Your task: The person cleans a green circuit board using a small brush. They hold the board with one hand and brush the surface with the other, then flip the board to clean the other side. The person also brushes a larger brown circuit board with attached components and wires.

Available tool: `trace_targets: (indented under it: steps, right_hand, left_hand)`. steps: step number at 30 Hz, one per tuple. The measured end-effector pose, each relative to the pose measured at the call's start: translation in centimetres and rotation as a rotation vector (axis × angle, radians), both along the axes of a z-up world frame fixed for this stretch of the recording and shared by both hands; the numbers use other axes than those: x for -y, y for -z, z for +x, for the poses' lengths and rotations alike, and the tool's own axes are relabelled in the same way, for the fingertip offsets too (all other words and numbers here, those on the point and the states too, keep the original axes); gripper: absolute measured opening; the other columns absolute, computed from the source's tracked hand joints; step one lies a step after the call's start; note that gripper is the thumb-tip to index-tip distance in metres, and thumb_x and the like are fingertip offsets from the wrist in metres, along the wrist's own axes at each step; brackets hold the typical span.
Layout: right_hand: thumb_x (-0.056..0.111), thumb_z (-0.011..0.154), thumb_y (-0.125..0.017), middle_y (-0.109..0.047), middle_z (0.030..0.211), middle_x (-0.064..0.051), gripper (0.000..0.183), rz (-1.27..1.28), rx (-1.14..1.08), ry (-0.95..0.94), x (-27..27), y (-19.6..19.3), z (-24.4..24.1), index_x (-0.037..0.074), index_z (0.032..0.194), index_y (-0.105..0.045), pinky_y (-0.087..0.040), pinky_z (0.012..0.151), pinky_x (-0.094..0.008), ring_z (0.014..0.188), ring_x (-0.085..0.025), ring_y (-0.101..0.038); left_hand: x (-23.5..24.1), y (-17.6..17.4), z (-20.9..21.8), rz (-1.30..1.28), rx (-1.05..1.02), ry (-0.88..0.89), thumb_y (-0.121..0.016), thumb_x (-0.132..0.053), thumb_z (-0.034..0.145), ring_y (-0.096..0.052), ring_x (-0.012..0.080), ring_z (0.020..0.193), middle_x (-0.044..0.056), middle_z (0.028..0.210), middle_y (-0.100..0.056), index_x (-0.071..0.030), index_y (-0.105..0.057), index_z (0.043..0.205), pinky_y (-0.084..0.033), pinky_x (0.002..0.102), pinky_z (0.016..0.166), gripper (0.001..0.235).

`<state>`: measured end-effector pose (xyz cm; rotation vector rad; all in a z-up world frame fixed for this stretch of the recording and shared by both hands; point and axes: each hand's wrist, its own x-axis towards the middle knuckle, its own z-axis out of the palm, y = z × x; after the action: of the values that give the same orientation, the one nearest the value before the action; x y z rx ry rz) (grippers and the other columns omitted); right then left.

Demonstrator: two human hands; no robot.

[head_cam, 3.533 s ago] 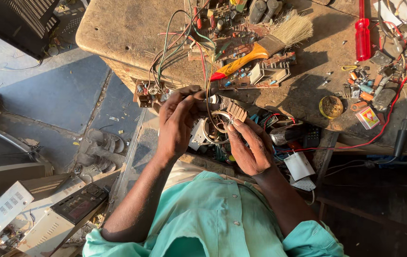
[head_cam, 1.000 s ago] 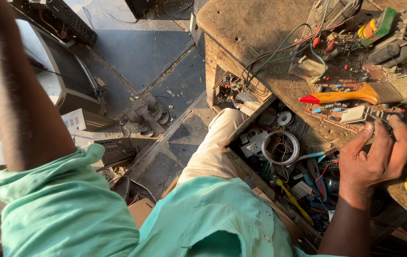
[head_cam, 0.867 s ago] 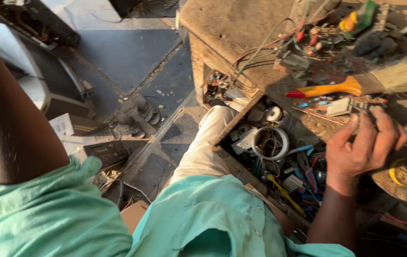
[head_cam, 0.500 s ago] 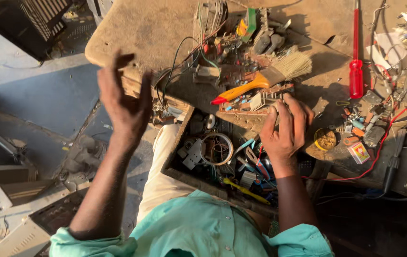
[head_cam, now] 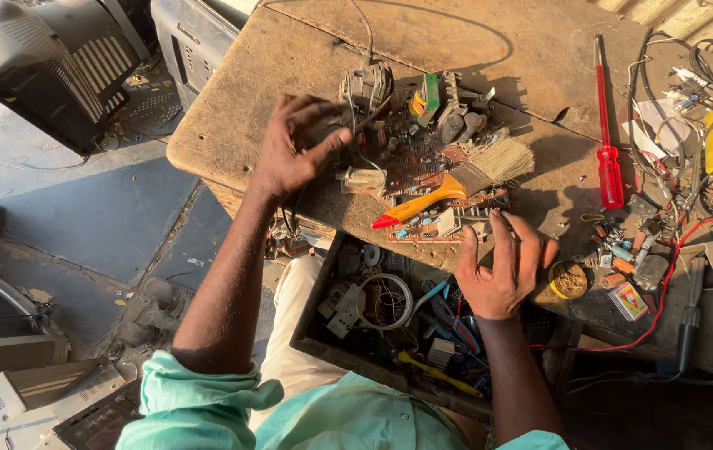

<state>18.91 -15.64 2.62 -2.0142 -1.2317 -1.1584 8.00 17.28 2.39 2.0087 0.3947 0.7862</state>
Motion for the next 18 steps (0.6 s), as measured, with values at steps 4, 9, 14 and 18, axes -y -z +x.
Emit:
trace_targets:
  steps: [4,9,14,18]
  right_hand:
    - [0.001,0.104,-0.072,-0.058,0.127,-0.016,0.023,0.033,-0.219,-0.139,-0.2,0.4,0.6,-0.003,0.126,-0.067,-0.055,0.086,-0.04,0.109,-0.03,-0.061]
    - [-0.012,0.098,-0.066,-0.06,0.126,-0.016,0.026,0.019,-0.141,-0.109,-0.4,0.1,0.6,-0.003,0.123,-0.069,-0.052,0.087,-0.044,0.106,-0.034,-0.061]
    - [-0.017,0.095,-0.062,-0.063,0.124,-0.016,0.032,0.054,-0.259,-0.134,0.9,0.6,0.6,-0.002,0.122,-0.069,-0.055,0.096,-0.044,0.113,-0.036,-0.064]
    - [-0.012,0.097,-0.064,-0.067,0.122,-0.011,0.022,0.068,-0.396,-0.068,2.1,-0.5,3.2,0.003,0.112,-0.071,-0.054,0.102,-0.043,0.117,-0.031,-0.067]
  left_hand:
    - [0.3,-0.7,-0.1,0.215,0.014,0.137,-0.084,-0.03,0.086,-0.059,0.027,0.097,0.008,0.102,-0.075,-0.01,-0.08,0.109,-0.048,0.041,0.092,0.031]
    - [0.3,-1.1,-0.3,0.233,0.043,0.134,-0.082,-0.021,0.087,-0.063,0.0252,0.092,0.008,0.095,-0.076,-0.008,-0.079,0.1,-0.05,0.04,0.086,0.018]
    - [1.6,0.6,-1.4,-0.023,0.061,0.181,-0.076,-0.009,0.09,-0.073,0.0152,0.09,0.006,0.1,-0.077,-0.007,-0.079,0.106,-0.058,0.032,0.079,0.016]
    - [3.8,1.6,-3.1,0.089,0.096,0.224,-0.076,0.001,0.099,-0.074,0.0146,0.092,0.01,0.104,-0.077,-0.002,-0.079,0.113,-0.059,0.029,0.084,0.015]
